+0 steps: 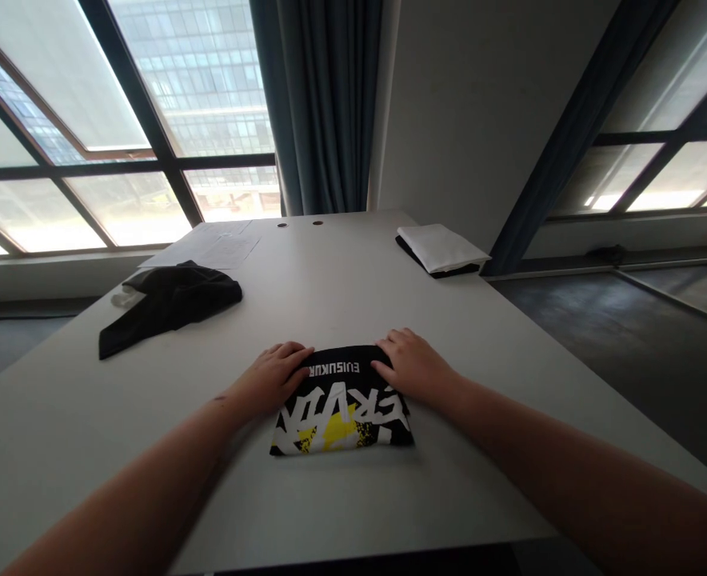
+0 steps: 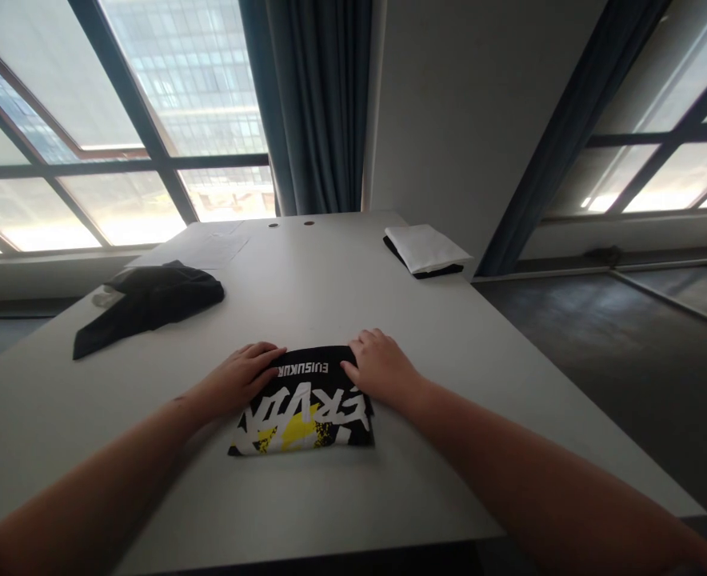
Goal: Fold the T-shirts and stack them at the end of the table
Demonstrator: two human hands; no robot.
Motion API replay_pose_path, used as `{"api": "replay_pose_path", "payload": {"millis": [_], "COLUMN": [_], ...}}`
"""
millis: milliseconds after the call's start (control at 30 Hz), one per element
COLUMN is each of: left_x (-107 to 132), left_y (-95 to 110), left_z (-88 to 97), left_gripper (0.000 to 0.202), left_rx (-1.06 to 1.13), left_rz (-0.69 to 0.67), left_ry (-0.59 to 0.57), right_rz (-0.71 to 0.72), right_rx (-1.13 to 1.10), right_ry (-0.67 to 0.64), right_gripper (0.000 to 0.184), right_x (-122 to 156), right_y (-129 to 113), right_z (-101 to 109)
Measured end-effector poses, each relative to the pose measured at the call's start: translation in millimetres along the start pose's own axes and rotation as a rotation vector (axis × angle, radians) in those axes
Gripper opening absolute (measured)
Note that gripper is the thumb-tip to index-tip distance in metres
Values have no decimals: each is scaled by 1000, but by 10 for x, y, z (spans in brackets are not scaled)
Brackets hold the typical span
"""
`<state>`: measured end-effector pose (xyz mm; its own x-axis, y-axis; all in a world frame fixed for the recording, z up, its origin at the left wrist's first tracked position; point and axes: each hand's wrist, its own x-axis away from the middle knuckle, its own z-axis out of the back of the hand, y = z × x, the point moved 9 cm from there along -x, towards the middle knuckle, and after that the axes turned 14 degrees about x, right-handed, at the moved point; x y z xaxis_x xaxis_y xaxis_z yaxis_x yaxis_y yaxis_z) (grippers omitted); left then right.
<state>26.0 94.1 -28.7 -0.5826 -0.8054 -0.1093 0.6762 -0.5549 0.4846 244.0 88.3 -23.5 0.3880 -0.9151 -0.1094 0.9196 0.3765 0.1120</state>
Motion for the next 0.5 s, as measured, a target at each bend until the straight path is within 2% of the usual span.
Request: {"api": "replay_pose_path", "payload": {"millis": [133, 233, 400, 500], "left_x": [60, 91, 54, 20], "left_y": [109, 299, 486, 443], "left_z": [88, 118, -10, -88], "left_gripper": [39, 37, 49, 42], "left_rx": [-65, -127, -28, 23], "left_rz": [-48, -68, -25, 30], "left_ry": [-46, -15, 6, -27], "right_rz": [7, 14, 38, -6], "right_rx": [-181, -469, -899, -1180], "right_ry": [0, -12, 32, -47], "right_gripper": [21, 13, 19, 29], "right_x": [-24, 4, 64, 43], "right_y": [63, -17, -152, -180], "right_z": [25, 46, 106, -40]}}
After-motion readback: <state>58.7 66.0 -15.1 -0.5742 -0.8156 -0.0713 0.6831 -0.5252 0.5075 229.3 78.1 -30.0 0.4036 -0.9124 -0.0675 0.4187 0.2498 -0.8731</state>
